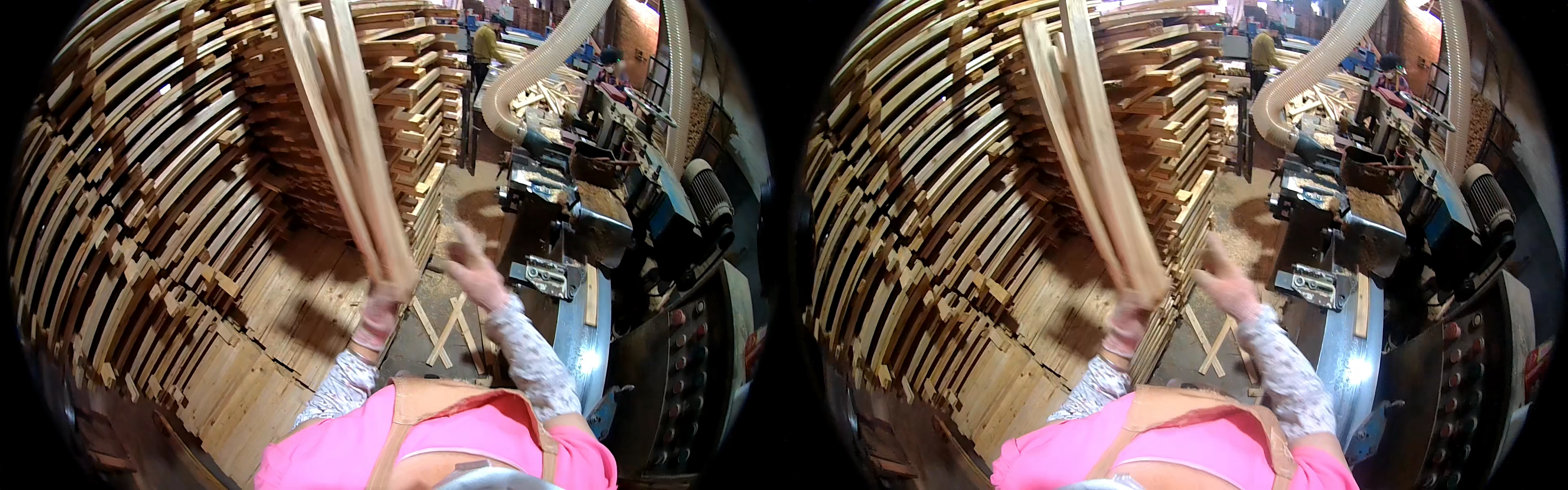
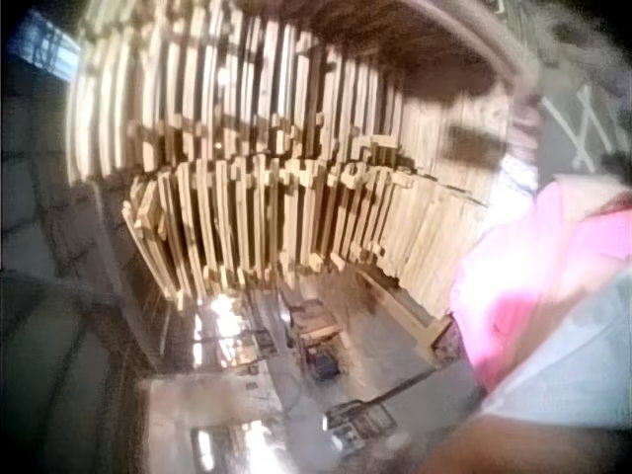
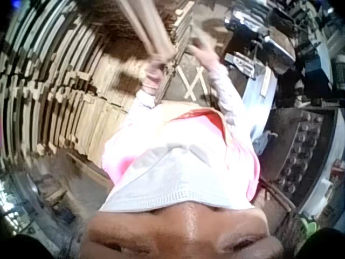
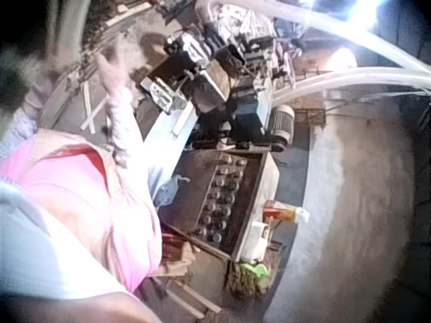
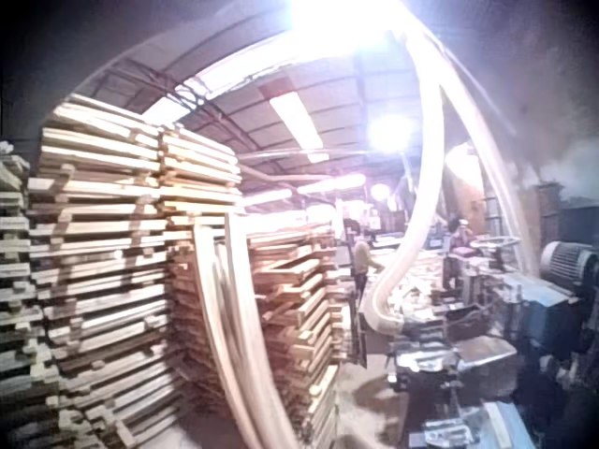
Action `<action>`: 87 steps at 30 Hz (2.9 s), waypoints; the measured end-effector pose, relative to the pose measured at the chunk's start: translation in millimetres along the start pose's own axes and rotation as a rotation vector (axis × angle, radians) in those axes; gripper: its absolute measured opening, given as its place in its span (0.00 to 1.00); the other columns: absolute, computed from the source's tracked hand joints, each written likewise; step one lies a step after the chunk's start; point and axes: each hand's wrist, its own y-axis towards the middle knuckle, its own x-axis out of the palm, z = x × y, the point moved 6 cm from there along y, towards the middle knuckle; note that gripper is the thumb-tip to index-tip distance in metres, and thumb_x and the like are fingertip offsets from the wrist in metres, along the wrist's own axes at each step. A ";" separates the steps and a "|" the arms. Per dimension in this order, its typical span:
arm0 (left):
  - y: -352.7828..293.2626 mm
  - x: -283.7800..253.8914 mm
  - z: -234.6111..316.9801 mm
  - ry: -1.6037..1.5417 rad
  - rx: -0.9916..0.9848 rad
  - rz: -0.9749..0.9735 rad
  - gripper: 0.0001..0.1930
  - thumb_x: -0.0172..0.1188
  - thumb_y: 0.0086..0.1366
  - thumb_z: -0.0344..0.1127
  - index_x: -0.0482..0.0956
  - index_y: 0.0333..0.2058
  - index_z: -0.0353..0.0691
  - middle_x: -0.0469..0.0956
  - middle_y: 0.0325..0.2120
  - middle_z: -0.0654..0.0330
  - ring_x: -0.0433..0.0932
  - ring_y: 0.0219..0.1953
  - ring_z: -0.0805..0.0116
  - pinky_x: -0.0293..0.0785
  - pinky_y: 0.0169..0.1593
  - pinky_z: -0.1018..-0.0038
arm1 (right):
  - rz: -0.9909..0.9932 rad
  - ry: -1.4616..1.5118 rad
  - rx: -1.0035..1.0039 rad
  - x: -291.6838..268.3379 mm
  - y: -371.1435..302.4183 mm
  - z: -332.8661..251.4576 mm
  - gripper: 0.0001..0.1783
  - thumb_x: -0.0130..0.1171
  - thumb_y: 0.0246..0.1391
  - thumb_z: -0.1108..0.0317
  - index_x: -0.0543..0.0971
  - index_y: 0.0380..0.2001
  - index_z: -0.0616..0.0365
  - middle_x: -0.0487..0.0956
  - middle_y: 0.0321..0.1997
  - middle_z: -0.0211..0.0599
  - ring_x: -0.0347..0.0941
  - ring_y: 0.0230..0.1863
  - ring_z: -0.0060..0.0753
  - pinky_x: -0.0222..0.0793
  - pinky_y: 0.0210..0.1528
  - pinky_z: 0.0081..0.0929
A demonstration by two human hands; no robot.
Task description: The person feeds thin wooden strips into a woodworking machine to smooth or shape them. After processing, the person stacks the finished strips onto a large pile of similar wood pieces.
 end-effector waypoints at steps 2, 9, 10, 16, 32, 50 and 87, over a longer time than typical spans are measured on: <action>-16.2 33.9 -26.5 0.169 -0.128 -0.133 0.16 0.62 0.76 0.43 0.85 0.51 0.36 0.85 0.51 0.58 0.82 0.53 0.63 0.78 0.60 0.64 | 0.030 -0.034 -0.031 19.5 15.5 13.2 0.48 0.67 0.66 0.52 0.56 0.80 0.57 0.66 0.78 0.55 0.65 0.76 0.42 0.62 0.76 0.35; -48.0 124.9 -25.9 -0.094 -0.759 -0.235 0.29 0.76 0.64 0.54 0.85 0.51 0.33 0.86 0.43 0.59 0.82 0.42 0.72 0.81 0.45 0.72 | 0.180 -0.057 0.107 -21.3 -73.0 85.8 0.41 0.70 0.62 0.69 0.65 0.75 0.59 0.80 0.65 0.45 0.76 0.65 0.32 0.71 0.69 0.30; -57.2 145.8 -30.2 -0.148 -0.786 -0.280 0.29 0.76 0.64 0.54 0.85 0.51 0.33 0.86 0.43 0.59 0.83 0.42 0.71 0.81 0.45 0.72 | 0.262 -0.148 0.030 -40.6 -88.1 93.9 0.41 0.73 0.60 0.68 0.68 0.74 0.58 0.81 0.64 0.43 0.77 0.63 0.32 0.72 0.68 0.30; -92.3 244.2 -31.7 -0.644 -1.156 -0.304 0.25 0.73 0.66 0.43 0.81 0.56 0.33 0.85 0.46 0.57 0.84 0.46 0.66 0.82 0.51 0.68 | 0.659 0.004 0.232 -89.9 -211.8 92.7 0.43 0.79 0.53 0.61 0.73 0.70 0.58 0.80 0.66 0.47 0.79 0.63 0.39 0.75 0.65 0.33; -81.8 263.6 -115.5 -0.579 -1.279 -0.395 0.15 0.66 0.63 0.30 0.83 0.46 0.28 0.85 0.38 0.53 0.87 0.39 0.57 0.88 0.47 0.60 | 1.203 -1.145 0.932 -86.8 -485.9 106.9 0.39 0.72 0.52 0.60 0.74 0.68 0.56 0.81 0.52 0.52 0.75 0.53 0.60 0.69 0.58 0.55; -103.0 188.1 -176.8 -0.318 -1.559 -0.114 0.15 0.69 0.70 0.41 0.81 0.48 0.38 0.78 0.25 0.57 0.78 0.23 0.57 0.81 0.28 0.61 | 1.096 -1.156 0.840 -148.9 -424.1 119.8 0.37 0.70 0.54 0.63 0.73 0.68 0.56 0.83 0.46 0.54 0.77 0.48 0.61 0.72 0.52 0.57; -86.8 279.5 -89.3 0.153 -0.403 -1.366 0.39 0.60 0.73 0.54 0.66 0.71 0.29 0.68 0.70 0.42 0.70 0.70 0.53 0.67 0.71 0.66 | 0.902 -1.161 0.862 -57.9 -546.1 139.5 0.47 0.70 0.49 0.62 0.68 0.74 0.59 0.80 0.55 0.64 0.75 0.54 0.70 0.71 0.58 0.59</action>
